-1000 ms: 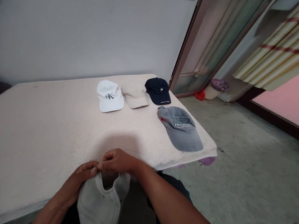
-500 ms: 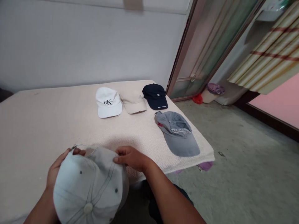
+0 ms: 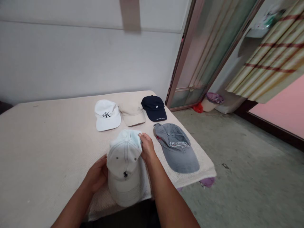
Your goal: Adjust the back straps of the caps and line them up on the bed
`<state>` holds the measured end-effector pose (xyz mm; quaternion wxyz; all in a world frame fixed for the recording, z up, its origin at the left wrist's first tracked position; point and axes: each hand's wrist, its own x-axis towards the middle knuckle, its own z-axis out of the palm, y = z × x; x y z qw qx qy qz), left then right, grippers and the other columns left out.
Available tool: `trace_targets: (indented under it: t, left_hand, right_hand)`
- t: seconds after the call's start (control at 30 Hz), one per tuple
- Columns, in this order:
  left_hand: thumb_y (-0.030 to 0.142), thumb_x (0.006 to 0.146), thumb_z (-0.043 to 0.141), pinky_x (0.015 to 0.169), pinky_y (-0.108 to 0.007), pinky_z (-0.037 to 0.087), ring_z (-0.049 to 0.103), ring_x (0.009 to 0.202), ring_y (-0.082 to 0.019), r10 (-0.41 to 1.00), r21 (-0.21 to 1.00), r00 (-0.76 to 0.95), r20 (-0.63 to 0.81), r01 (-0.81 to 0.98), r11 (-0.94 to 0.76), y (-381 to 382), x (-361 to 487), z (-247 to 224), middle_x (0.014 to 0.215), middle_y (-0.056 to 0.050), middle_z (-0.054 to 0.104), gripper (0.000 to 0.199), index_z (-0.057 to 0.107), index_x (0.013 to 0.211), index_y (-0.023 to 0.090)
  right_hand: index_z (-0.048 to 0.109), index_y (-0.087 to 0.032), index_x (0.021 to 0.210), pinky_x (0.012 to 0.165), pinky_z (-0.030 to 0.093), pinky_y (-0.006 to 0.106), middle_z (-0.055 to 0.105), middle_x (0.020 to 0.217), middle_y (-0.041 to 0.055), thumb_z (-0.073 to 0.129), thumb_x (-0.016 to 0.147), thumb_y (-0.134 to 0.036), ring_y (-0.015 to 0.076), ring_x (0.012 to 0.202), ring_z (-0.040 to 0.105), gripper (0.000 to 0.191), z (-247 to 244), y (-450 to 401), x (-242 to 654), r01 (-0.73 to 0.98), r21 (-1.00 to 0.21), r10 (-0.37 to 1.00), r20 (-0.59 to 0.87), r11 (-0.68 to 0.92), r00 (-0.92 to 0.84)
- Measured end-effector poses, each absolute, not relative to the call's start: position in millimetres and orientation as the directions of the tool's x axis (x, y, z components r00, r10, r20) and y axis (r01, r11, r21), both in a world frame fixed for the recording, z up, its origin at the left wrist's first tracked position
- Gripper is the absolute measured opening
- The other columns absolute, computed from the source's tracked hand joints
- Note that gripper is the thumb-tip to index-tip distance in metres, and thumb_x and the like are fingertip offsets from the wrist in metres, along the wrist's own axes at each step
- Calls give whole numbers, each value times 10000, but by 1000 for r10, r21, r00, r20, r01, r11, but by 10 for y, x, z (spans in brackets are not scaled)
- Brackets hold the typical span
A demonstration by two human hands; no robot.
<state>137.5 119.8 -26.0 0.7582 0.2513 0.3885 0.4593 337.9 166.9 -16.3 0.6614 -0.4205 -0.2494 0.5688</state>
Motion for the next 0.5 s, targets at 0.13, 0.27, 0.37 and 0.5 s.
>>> trace_targets:
  t: [0.13,0.27,0.37,0.5]
  left_hand:
    - [263,741,664,771,-278,477,637,870,-197,950,794,158,-270,-521,313,1383,1502,-247,967,-68,706,313,646,1038,166]
    - [260,720,672,823,-304,466,629,928,-207,977,820,58,-203,-536,202,1668,1668,-273,1009,-69,700,364,623,1072,179]
    - [217,697,667,832,-280,461,630,922,-185,976,837,-19,-218,-517,177,1815,1764,-376,996,-58,703,318,642,1012,178]
    - [178,669,664,806,-282,478,638,892,-197,971,863,-55,-233,-472,180,1811,1775,-503,958,-73,711,277,668,945,154]
  right_hand:
    - [567,-189,779,612,426,240,611,729,-13,625,683,-360,137,661,543,204,-186,1787,3494,-541,-840,967,-110,32,229]
    - [591,-197,954,577,409,221,621,843,15,568,733,-372,129,686,540,283,-282,1868,3618,-508,-861,980,-94,8,174]
    - [598,-175,947,457,321,193,566,678,-10,574,723,-349,93,524,452,285,-443,1813,3749,-460,-885,978,-152,-71,142]
    - [583,-170,1061,409,249,186,485,558,-59,600,670,-262,77,429,373,402,-627,1658,3871,-275,-952,975,-178,-136,134]
